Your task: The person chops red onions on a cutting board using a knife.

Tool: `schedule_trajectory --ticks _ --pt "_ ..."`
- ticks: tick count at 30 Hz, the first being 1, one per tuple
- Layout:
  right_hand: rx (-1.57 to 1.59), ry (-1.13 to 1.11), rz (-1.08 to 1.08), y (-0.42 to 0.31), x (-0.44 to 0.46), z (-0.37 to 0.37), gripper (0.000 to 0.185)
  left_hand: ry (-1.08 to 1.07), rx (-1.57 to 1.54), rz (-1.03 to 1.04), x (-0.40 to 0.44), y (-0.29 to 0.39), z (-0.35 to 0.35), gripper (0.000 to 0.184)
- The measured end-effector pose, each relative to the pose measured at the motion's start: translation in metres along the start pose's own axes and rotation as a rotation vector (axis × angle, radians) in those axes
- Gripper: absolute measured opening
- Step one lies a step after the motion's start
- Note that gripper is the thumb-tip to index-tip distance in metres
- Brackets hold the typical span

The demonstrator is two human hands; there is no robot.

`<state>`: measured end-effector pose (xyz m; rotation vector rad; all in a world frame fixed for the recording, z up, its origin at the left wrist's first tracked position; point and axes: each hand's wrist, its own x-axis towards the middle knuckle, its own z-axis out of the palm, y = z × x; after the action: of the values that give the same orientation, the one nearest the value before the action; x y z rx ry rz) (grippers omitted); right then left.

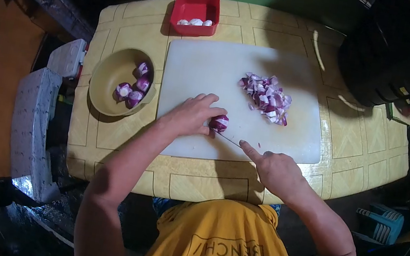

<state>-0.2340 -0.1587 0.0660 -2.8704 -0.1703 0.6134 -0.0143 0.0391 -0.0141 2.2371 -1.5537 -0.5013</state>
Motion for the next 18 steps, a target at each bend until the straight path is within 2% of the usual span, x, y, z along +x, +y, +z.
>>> schedule_trajectory --ticks 6,8,9,11,12,14,15,17,18 --pt "0.005 0.092 0.005 0.013 0.013 0.026 0.076 -0.037 0.039 0.012 0.005 0.003 -0.003 0.063" --pt "0.134 -0.030 0.025 0.022 0.003 0.015 0.069 0.028 0.079 0.046 0.001 0.001 0.002 0.056" --pt "0.138 -0.023 0.030 0.029 -0.006 0.010 0.069 0.024 0.086 0.053 -0.001 0.001 0.003 0.056" --pt "0.266 -0.110 0.177 0.048 -0.024 0.002 0.066 0.013 0.103 0.038 -0.001 0.002 0.004 0.053" --pt "0.265 -0.110 0.181 0.053 -0.025 0.002 0.066 0.014 0.102 0.042 0.000 0.004 0.006 0.053" --pt "0.349 -0.019 0.195 0.057 -0.032 0.012 0.061 0.218 0.011 0.029 -0.004 0.013 0.015 0.049" --pt "0.361 -0.017 0.203 0.058 -0.031 0.017 0.061 0.205 0.012 0.037 -0.007 0.018 0.017 0.049" --pt "0.257 -0.042 0.123 0.056 -0.023 0.024 0.059 0.157 -0.147 -0.172 -0.012 0.025 0.020 0.049" --pt "0.265 -0.047 0.123 0.058 -0.023 0.027 0.059 0.148 -0.148 -0.175 -0.011 0.024 0.023 0.049"
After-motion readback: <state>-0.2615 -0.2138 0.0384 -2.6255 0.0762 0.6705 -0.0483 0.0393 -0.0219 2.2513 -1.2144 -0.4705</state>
